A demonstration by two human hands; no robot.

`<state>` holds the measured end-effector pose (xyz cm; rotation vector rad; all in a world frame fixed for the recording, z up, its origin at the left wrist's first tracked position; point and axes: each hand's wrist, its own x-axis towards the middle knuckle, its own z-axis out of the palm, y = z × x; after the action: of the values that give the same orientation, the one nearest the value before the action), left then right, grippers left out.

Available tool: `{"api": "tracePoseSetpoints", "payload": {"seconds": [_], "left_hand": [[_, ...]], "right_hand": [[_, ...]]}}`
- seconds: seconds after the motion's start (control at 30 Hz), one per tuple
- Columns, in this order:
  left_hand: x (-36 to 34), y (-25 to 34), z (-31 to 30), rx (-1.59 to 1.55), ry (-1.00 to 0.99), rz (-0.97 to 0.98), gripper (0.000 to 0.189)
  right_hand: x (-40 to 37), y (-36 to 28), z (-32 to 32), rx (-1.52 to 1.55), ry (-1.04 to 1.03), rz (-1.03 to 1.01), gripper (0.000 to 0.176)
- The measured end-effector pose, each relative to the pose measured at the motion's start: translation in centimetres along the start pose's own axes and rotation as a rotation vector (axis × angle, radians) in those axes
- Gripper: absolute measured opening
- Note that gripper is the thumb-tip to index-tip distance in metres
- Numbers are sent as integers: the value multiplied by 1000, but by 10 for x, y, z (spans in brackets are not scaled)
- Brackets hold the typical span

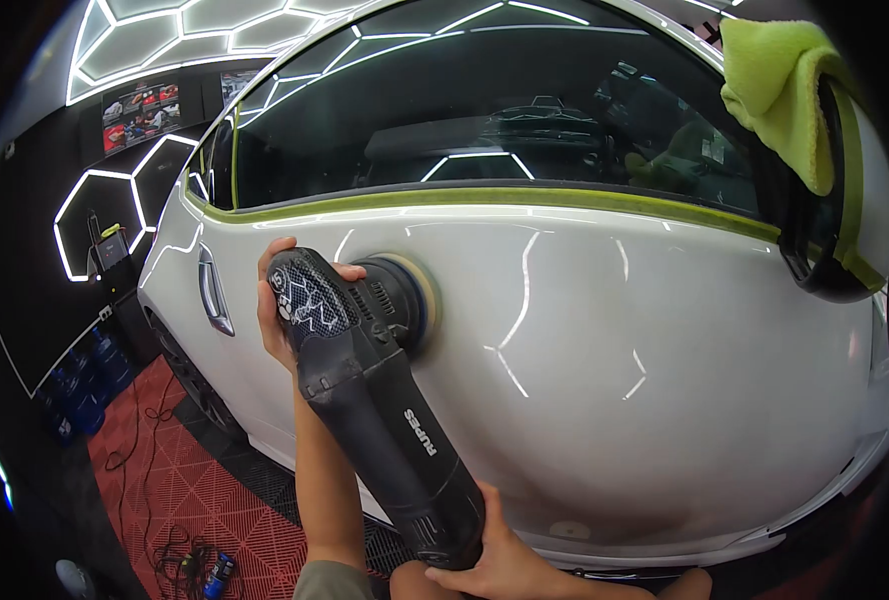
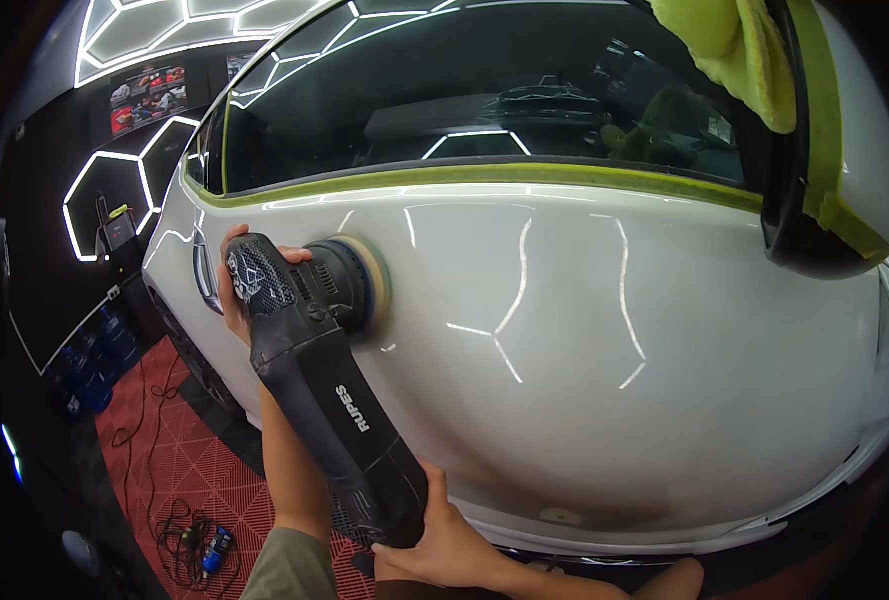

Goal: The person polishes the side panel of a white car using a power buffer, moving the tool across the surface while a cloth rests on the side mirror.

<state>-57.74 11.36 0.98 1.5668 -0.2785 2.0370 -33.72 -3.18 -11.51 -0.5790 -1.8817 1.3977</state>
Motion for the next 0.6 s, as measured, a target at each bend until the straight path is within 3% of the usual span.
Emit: {"api": "tracePoseSetpoints", "payload": {"seconds": [0.17,0.23,0.6], "left_hand": [[-10,-23,63,-88,-43,-38,51],[-10,-35,88,-116,-58,-39,51],[-46,-97,215,-17,-32,-28,52]], "right_hand": [[-44,2,-30,-22,43,-33,105],[-63,-13,-40,49,118,108,109],[-172,-5,-117,58,172,48,106]]}}
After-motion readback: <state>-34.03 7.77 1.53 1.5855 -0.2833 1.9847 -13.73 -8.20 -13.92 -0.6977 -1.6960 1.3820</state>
